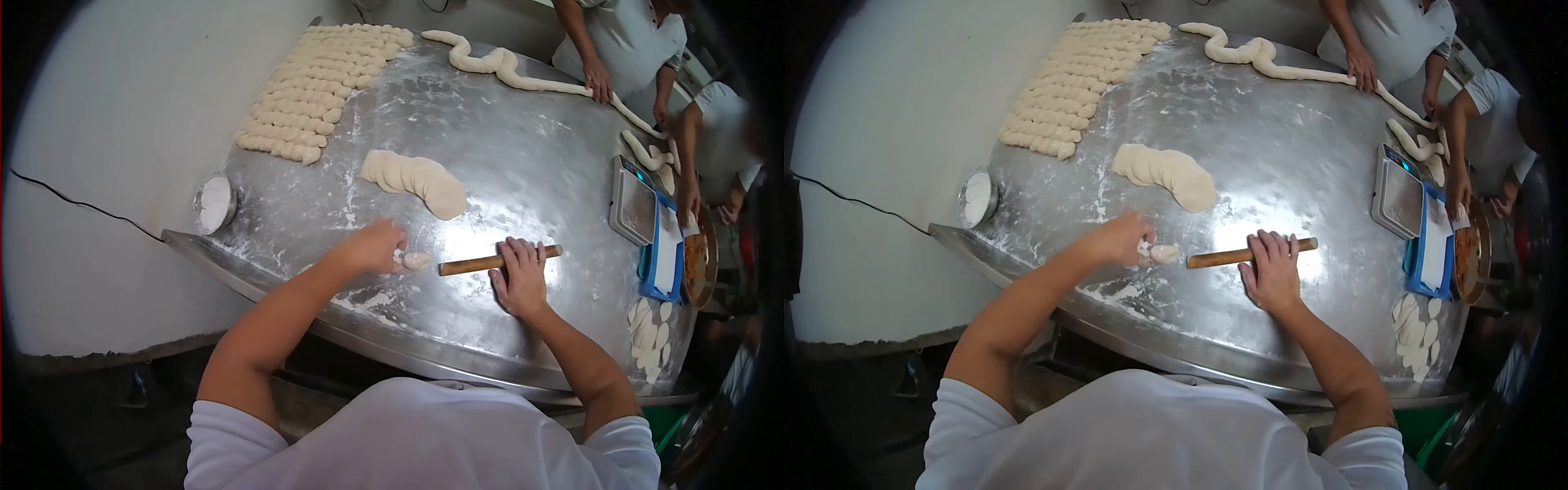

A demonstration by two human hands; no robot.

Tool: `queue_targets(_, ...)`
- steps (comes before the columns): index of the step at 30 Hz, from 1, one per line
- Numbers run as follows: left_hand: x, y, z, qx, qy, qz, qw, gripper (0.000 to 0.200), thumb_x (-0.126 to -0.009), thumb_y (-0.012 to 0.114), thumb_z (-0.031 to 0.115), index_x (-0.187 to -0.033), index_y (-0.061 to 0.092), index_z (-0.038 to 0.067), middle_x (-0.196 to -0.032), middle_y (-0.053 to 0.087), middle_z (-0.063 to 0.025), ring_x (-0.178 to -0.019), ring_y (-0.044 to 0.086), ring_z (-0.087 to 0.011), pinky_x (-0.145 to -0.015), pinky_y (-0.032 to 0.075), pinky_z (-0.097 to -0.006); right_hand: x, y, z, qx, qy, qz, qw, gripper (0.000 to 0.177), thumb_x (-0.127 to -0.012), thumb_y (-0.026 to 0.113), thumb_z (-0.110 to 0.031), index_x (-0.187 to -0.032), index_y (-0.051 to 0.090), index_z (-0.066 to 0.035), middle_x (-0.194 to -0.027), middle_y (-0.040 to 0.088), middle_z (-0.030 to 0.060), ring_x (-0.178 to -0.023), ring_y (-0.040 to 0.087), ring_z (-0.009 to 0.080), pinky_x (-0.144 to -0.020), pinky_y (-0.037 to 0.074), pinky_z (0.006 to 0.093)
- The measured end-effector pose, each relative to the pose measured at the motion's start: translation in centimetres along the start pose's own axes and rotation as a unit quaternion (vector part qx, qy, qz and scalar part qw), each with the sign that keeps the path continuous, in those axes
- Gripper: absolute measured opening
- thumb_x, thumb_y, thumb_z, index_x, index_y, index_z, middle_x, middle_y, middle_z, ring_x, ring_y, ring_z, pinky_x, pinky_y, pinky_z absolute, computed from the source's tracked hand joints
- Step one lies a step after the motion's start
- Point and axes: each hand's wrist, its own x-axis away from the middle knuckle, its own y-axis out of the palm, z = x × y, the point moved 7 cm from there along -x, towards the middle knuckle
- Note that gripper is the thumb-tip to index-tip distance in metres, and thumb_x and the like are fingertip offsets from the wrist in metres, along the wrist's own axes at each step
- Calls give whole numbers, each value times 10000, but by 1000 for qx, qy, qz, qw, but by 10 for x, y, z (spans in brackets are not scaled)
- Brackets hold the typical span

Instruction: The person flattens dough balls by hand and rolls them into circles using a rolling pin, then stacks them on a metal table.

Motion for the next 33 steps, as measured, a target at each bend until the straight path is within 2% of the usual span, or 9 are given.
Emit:
queue_targets(7, -13, 11, 49, 123, 59, 54, 989, 452, -749, 965, 262, -1097, 737, 86, -1207, 665, -164, -1194, 629, -405, -1029, 523, -485, -9, 0, -50, -112, -146, -65, 981, 684, -893, 797, -362, -1505, 591, -136, -1170, 617, 135, -1129, 586, 343, -1142, 387, 581)
queue_targets(10, 2, 3, 49, 48, -50, 78, 995, 536, -768, 953, 254, -1205, 688, 94, -1276, 632, -182, -1207, 633, -440, -1030, 531, -499, -26, -4, -79, -96, -187, -106, 972, 740, -894, 793, -449, -1556, 564, -212, -1169, 611, 137, -1093, 582, 347, -1057, 417, 517)
queue_targets(14, 14, 18, 49, 68, -129, 9, 989, 641, -785, 904, 166, -1340, 602, 59, -1337, 571, -271, -1214, 651, -494, -989, 571, -541, -37, 5, -98, -77, -202, -110, 970, 733, -889, 792, -510, -1553, 579, -284, -1135, 607, 137, -1042, 557, 341, -962, 426, 488)
queue_targets(19, 17, 28, 14, 77, -159, 22, 984, 620, -813, 835, 74, -1370, 566, 44, -1397, 548, -298, -1235, 645, -519, -1001, 572, -544, -33, 8, -95, -49, -200, -113, 972, 708, -908, 779, -507, -1540, 569, -266, -1133, 598, 139, -1037, 572, 334, -940, 436, 481)
queue_targets(22, 33, 11, -5, 97, -181, 126, 970, 629, -812, 843, 82, -1375, 565, 49, -1376, 577, -297, -1253, 641, -500, -1027, 560, -527, -28, 10, -89, -52, -192, -123, 972, 715, -902, 789, -492, -1536, 565, -250, -1148, 601, 151, -1052, 574, 341, -949, 440, 490)
queue_targets(25, 28, 7, 5, 106, -154, 138, 973, 658, -804, 861, 104, -1382, 557, 16, -1373, 607, -288, -1265, 641, -472, -1060, 544, -510, -29, 6, -92, -94, -188, -103, 972, 728, -892, 800, -479, -1530, 564, -218, -1209, 610, 180, -1103, 580, 361, -989, 443, 506)
queue_targets(28, 8, 20, 29, 168, -38, 190, 967, 632, -780, 918, 156, -1306, 601, 8, -1239, 688, -268, -1244, 641, -469, -1033, 535, -507, -33, -4, -102, -129, -181, -41, 974, 713, -871, 820, -448, -1479, 595, -150, -1336, 613, 220, -1211, 580, 402, -1065, 440, 524)
queue_targets(31, 8, 10, 40, 70, -84, 233, 966, 617, -774, 929, 193, -1275, 633, -10, -1231, 703, -267, -1216, 657, -463, -1046, 535, -504, -42, 7, -100, -187, -107, -4, 977, 553, -884, 821, -375, -1340, 697, -88, -1286, 662, 186, -1182, 602, 391, -1026, 483, 494)
queue_targets(33, 8, 19, 30, 53, -142, 149, 977, 599, -771, 929, 214, -1247, 655, -25, -1228, 703, -269, -1218, 654, -465, -1046, 538, -511, -51, 19, -103, -159, -75, -58, 983, 506, -886, 833, -351, -1293, 730, -69, -1245, 678, 174, -1132, 618, 379, -1005, 500, 494)
